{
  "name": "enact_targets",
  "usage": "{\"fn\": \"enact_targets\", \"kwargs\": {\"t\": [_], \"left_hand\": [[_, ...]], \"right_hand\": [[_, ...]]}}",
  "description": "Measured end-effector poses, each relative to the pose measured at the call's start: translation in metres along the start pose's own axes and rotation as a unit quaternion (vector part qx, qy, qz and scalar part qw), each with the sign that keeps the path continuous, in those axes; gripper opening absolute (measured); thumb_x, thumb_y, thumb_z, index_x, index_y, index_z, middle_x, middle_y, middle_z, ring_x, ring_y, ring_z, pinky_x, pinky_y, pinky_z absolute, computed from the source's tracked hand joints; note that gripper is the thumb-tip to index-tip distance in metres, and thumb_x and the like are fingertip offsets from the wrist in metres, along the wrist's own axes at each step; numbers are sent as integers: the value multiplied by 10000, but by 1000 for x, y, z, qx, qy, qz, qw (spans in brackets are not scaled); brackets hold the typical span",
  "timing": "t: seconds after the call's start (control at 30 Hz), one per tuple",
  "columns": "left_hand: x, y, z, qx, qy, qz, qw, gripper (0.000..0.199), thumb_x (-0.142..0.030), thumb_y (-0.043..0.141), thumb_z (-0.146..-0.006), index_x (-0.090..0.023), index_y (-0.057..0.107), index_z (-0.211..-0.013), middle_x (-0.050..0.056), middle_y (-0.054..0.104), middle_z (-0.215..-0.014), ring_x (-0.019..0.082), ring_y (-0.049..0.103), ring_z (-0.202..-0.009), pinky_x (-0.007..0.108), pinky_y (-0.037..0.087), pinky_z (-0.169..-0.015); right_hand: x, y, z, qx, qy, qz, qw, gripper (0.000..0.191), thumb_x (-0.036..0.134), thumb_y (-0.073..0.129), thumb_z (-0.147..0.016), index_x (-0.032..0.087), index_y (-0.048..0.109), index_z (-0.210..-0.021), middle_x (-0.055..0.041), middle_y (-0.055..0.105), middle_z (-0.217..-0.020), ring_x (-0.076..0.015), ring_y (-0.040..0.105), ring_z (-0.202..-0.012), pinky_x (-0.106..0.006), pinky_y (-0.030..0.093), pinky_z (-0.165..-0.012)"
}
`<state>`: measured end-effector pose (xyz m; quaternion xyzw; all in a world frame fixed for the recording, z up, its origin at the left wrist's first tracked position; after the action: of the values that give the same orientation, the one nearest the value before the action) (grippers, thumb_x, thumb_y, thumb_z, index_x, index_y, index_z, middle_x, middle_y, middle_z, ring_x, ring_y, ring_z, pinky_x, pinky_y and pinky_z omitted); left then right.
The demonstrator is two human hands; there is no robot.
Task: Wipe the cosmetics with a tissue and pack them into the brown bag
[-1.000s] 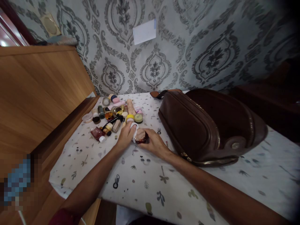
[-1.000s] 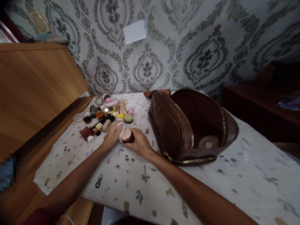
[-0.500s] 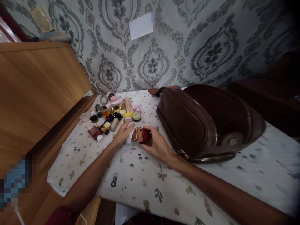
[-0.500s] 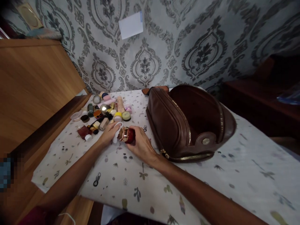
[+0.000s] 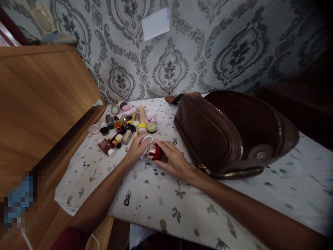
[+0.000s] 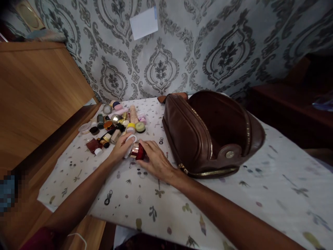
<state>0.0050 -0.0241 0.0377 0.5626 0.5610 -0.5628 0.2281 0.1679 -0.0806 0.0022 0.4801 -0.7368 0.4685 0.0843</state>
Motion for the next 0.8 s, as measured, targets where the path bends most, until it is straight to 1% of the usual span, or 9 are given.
{"fn": "enact_targets", "kwargs": {"t": [0.1, 0.23, 0.33, 0.53, 0.67, 0.73, 0.8], "left_hand": [[-8, -1, 1, 12, 42, -50, 998, 291, -420, 475, -900, -191, 486, -722, -20, 456, -701, 138, 446, -691, 251, 387, -664], [-15, -2, 3, 42, 93, -104, 989, 222, -343, 454, -914, -178, 582, -836, 22, 565, -808, 173, 522, -792, 285, 421, -776], [-18, -2, 4, 52, 127, -134, 981, 198, -311, 463, -908, -175, 607, -903, 44, 604, -870, 195, 551, -859, 306, 428, -834], [-22, -1, 8, 65, 182, -195, 962, 190, -235, 464, -891, -178, 624, -977, 64, 620, -956, 215, 551, -949, 330, 420, -904], [-22, 0, 10, 66, 222, -210, 950, 228, -198, 465, -870, -172, 634, -1020, 85, 620, -1001, 233, 547, -995, 360, 424, -934], [-20, 1, 10, 63, 229, -215, 947, 251, -176, 471, -854, -176, 635, -1044, 97, 616, -1067, 245, 542, -1046, 380, 419, -964], [-17, 2, 10, 62, 231, -220, 946, 273, -166, 473, -848, -189, 635, -1066, 104, 602, -1140, 252, 533, -1100, 395, 410, -994]], "right_hand": [[-2, 1, 0, 6, 1, -8, 1000, 714, 311, 683, -836, 240, 383, -1480, -135, 565, -1295, -304, 545, -1187, -526, 482, -1011], [-4, 2, 0, 5, 16, -17, 1000, 728, 295, 690, -821, 243, 387, -1481, -134, 568, -1300, -312, 545, -1189, -532, 482, -1004], [-4, 1, 0, 2, 23, -30, 999, 727, 291, 694, -816, 245, 396, -1477, -130, 568, -1305, -314, 546, -1195, -530, 476, -1012], [-3, 1, -1, -9, 46, -55, 997, 710, 294, 706, -821, 258, 414, -1468, -110, 590, -1278, -286, 552, -1204, -487, 469, -1022], [-7, 2, -2, -21, 65, -73, 995, 691, 322, 728, -797, 227, 466, -1429, -117, 627, -1228, -280, 594, -1133, -483, 485, -987], [-9, 2, -3, -31, 84, -88, 992, 669, 330, 729, -788, 222, 493, -1404, -115, 648, -1207, -280, 609, -1112, -478, 488, -976], [-9, 1, -5, -46, 110, -106, 987, 636, 329, 724, -781, 229, 520, -1375, -111, 652, -1233, -280, 610, -1133, -469, 480, -991]]}}
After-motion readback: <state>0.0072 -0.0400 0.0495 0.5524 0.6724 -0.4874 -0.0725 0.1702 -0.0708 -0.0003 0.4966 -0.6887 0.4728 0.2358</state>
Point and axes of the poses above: each hand's wrist, its own z-axis away from the middle knuckle, its own y-axis out of the palm, x = y × z, the point moved 2 cm from there along -z, towards the middle knuckle
